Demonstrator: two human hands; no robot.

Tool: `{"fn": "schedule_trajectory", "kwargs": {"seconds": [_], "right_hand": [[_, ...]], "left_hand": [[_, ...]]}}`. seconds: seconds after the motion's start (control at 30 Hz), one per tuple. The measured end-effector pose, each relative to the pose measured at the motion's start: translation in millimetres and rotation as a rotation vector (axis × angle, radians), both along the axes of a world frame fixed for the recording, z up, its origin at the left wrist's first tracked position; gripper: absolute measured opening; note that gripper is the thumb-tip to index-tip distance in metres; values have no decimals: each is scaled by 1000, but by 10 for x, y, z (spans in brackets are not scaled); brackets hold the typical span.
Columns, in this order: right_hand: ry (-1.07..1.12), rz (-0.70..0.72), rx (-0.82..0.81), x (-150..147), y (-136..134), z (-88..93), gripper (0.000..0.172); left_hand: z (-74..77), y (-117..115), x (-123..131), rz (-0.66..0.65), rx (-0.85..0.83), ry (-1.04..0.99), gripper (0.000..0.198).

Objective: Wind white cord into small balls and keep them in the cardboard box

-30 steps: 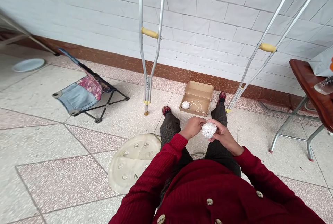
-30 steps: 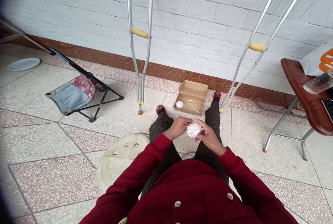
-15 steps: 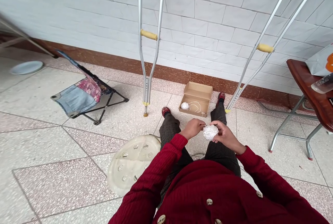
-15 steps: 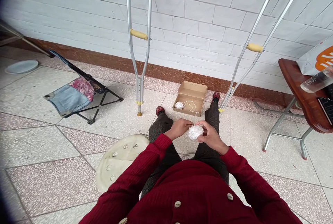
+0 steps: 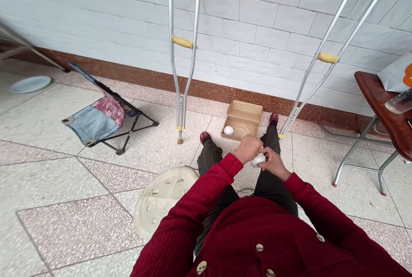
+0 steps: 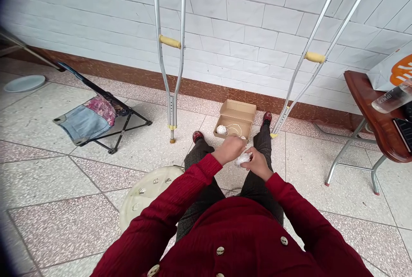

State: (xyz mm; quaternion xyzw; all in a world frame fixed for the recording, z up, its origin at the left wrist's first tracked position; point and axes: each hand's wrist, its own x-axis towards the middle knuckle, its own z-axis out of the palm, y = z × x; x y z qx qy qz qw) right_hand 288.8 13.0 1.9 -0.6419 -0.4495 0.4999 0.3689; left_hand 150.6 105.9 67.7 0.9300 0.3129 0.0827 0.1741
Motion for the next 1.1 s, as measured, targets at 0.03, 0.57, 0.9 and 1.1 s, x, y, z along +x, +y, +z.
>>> {"fn": "schedule_trajectory", "kwargs": {"seconds": [0.03,0.57,0.9,1.1], "right_hand": [[10,-67,-6,23,66,-38,42],[371,-91,-22,17,33,540,43],[321,212,-328,-71,-300,139,38],[227,-220,-274,-27,17,-192,37]], "left_hand": [[50,-30,22,-21,32,19,21],[-673,-351,-412,102,-158,-163,26],[-391,-114,-412,-14,44,-107,19],[-119,-295,-277,-35,160,-55,22]]}}
